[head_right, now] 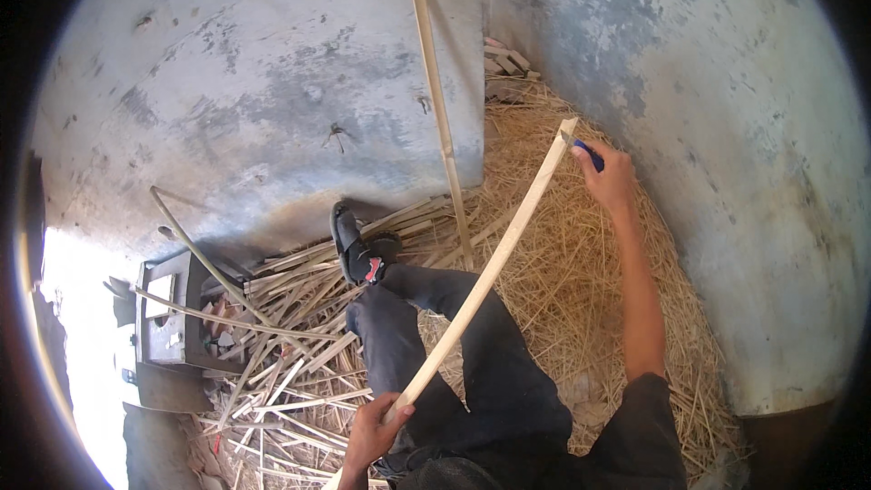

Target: The person sits on a straw-covered floor and uses a knife to shave thin strips from a long piece of bamboo. They hold the bamboo with one hand and carefully scrape the surface with the knife in the other, producing fine shavings that fall onto the straw.

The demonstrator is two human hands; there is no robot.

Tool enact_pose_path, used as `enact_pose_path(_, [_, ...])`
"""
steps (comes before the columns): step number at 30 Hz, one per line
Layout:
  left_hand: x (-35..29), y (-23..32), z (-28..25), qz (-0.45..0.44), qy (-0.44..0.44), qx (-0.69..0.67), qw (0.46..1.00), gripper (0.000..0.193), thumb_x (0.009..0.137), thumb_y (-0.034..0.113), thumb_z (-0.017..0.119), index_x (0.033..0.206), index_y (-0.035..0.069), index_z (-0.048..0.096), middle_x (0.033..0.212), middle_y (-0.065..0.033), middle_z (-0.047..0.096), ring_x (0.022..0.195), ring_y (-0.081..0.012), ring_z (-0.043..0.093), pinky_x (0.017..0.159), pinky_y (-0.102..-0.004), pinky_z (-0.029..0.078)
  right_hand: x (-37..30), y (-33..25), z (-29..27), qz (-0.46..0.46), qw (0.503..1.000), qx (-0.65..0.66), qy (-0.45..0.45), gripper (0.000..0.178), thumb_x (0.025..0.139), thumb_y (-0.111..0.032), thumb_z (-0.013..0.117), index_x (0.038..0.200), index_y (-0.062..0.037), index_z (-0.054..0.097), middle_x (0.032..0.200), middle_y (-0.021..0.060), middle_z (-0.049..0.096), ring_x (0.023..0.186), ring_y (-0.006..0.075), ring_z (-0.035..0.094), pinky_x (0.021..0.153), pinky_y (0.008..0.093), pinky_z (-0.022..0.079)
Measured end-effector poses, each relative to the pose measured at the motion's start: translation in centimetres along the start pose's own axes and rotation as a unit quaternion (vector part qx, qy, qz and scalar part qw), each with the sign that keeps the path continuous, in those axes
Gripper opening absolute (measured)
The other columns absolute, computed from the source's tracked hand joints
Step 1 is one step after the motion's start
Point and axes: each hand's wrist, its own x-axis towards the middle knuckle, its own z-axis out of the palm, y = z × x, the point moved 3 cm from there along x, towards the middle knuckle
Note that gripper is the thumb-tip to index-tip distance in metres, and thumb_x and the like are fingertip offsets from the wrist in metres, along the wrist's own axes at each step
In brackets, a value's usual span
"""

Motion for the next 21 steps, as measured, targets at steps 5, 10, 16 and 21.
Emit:
enact_pose_path(5, [0.3,-0.4,0.3,0.015,0.000,-0.020,1.000,0.031,0.100,0.031,0.077,0.113,0.003,0.074,0.080,-0.0147,0.073,0.069,-0.0205,0.068,0.064,-0.0360,0.051,1.2,-0.3,0.7,-0.023,1.000,-0.010,-0.015,0.047,0.102,-0.051,0.068,0.113,-0.0069,0.081,0.078,0.0152,0.075,0.065,0.0290,0.070,0.063,0.0412,0.053])
enact_pose_path(10, [0.6,0.5,0.2,0.002,-0.006,-0.029,1.000,0.030,0.102,0.031,0.075,0.112,0.003,0.075,0.072,-0.0078,0.067,0.066,-0.0092,0.054,0.060,-0.0325,0.044,1.6,0.5,1.6,-0.028,1.000,-0.008,-0.007,0.048,0.103,-0.053,0.067,0.114,-0.0088,0.081,0.081,0.0149,0.076,0.066,0.0279,0.071,0.063,0.0408,0.053])
enact_pose_path(16, [1.0,1.0,0.0,0.022,0.014,-0.013,1.000,0.033,0.102,0.034,0.075,0.112,0.002,0.074,0.070,-0.0109,0.066,0.063,-0.0121,0.055,0.060,-0.0334,0.045,0.5,1.5,2.6,-0.005,0.999,-0.030,-0.025,0.045,0.103,-0.053,0.066,0.113,-0.0116,0.082,0.075,0.0133,0.072,0.064,0.0289,0.069,0.060,0.0403,0.051])
enact_pose_path(21, [1.7,0.2,0.0,0.016,0.006,-0.005,1.000,0.035,0.100,0.035,0.077,0.112,0.002,0.075,0.073,-0.0144,0.069,0.063,-0.0151,0.062,0.062,-0.0351,0.049,-0.5,1.7,3.4,0.026,0.998,-0.056,-0.025,0.044,0.104,-0.051,0.066,0.112,-0.0101,0.081,0.077,0.0139,0.072,0.067,0.0290,0.070,0.063,0.0412,0.052])
